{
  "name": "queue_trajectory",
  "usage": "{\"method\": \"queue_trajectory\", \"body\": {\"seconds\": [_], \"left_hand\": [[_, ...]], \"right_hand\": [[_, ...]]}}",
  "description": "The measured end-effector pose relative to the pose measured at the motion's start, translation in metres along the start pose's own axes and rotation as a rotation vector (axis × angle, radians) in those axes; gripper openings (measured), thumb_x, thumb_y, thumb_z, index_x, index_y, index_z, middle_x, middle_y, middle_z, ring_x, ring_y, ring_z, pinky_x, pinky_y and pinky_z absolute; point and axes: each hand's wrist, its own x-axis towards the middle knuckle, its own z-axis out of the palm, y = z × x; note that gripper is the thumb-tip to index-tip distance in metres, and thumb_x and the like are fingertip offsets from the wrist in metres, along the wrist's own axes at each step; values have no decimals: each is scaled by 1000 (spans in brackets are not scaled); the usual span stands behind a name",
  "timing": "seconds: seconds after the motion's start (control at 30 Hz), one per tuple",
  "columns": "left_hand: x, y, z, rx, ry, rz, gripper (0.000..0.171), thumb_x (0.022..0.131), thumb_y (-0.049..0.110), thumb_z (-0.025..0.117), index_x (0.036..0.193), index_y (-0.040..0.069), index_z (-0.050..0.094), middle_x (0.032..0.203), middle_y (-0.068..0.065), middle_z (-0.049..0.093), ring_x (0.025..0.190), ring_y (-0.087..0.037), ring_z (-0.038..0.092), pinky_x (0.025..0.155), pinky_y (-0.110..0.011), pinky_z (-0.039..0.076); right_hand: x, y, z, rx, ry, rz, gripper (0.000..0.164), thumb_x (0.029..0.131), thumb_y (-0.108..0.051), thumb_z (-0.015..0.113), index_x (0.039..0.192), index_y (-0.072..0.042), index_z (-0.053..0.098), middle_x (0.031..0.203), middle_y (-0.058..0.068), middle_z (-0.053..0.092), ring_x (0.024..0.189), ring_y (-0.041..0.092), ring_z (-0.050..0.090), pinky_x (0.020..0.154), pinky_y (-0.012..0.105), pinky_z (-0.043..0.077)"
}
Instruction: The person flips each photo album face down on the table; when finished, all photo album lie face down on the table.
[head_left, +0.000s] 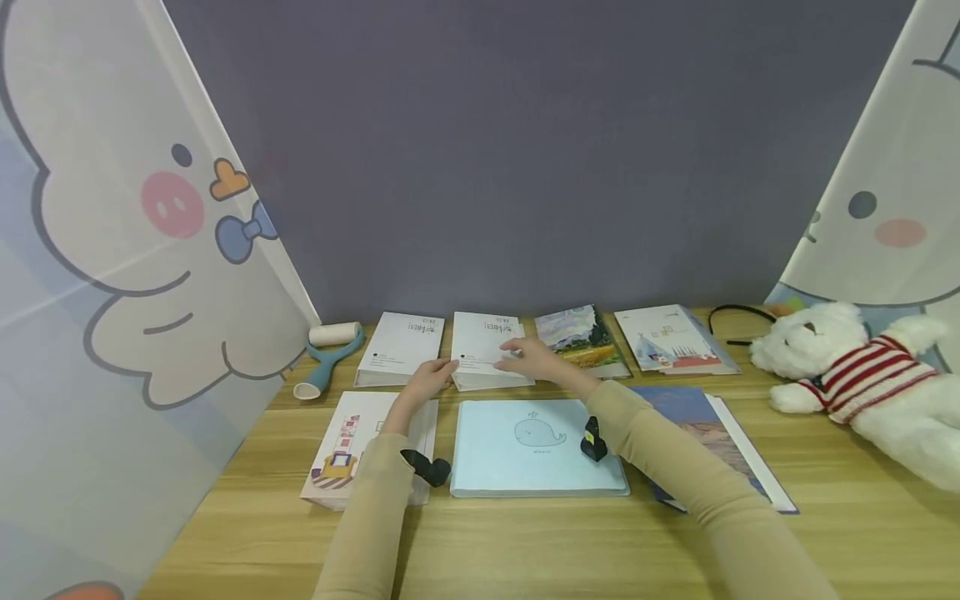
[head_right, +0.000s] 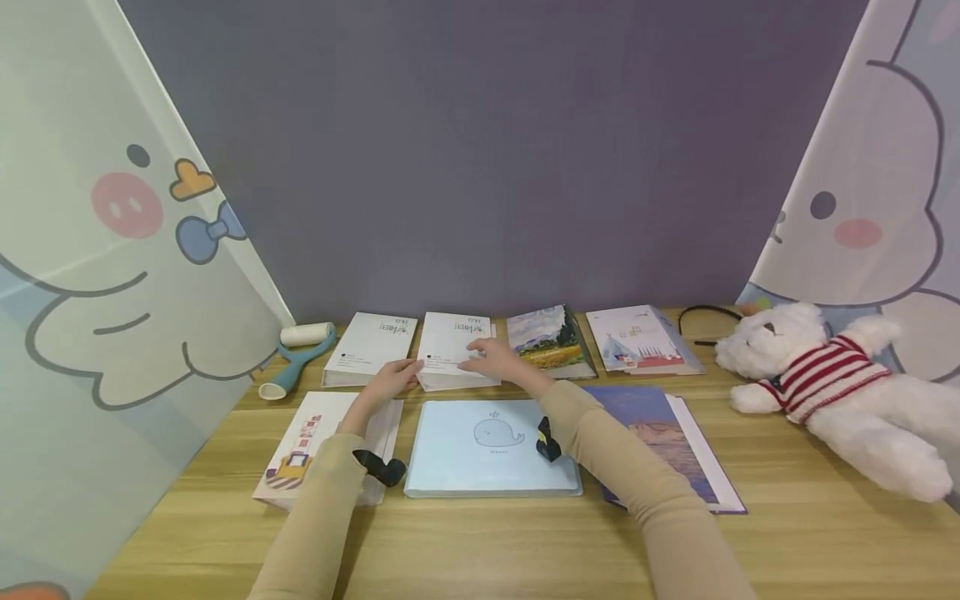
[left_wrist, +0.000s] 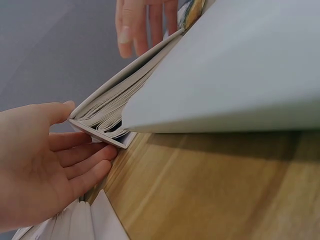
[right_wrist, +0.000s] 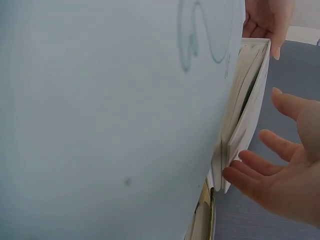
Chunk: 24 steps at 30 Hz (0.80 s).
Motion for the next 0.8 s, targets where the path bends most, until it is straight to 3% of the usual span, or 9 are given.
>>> {"method": "queue_trajectory", "body": {"seconds": [0.1, 0.3, 0.63, 0.8], "left_hand": [[-1, 1, 0, -5, 0, -15, 53, 99, 39, 42, 134, 1, 49, 103, -15, 62, 103, -26, 62, 94, -40, 47], [-4, 4, 0, -74, -26, -15, 54, 100, 37, 41, 138, -2, 43, 128, -24, 55, 116, -33, 57, 101, -40, 45], [-4, -1, 1, -273, -77, -85, 55, 101, 34, 39, 143, -2, 34, 138, -22, 47, 126, -32, 49, 103, -37, 44], [-4, -2, -2, -351, -73, -72, 53, 102, 33, 37, 142, -1, 36, 137, -24, 48, 125, -33, 49, 101, -37, 45]], "right_hand": [[0, 0, 1, -29, -20, 34, 56, 91, -34, 61, 134, 0, 49, 138, 19, 48, 129, 36, 44, 105, 46, 39], [0, 0, 4, -78, -31, 95, 56, 91, -36, 60, 134, -1, 48, 140, 17, 47, 131, 34, 41, 106, 45, 38], [-2, -2, 4, 40, -8, 152, 55, 88, -32, 65, 132, -3, 51, 139, 16, 48, 131, 35, 41, 105, 46, 40], [0, -4, 4, 36, -7, 139, 58, 87, -34, 66, 134, -3, 50, 140, 14, 48, 132, 34, 41, 105, 46, 40]]}}
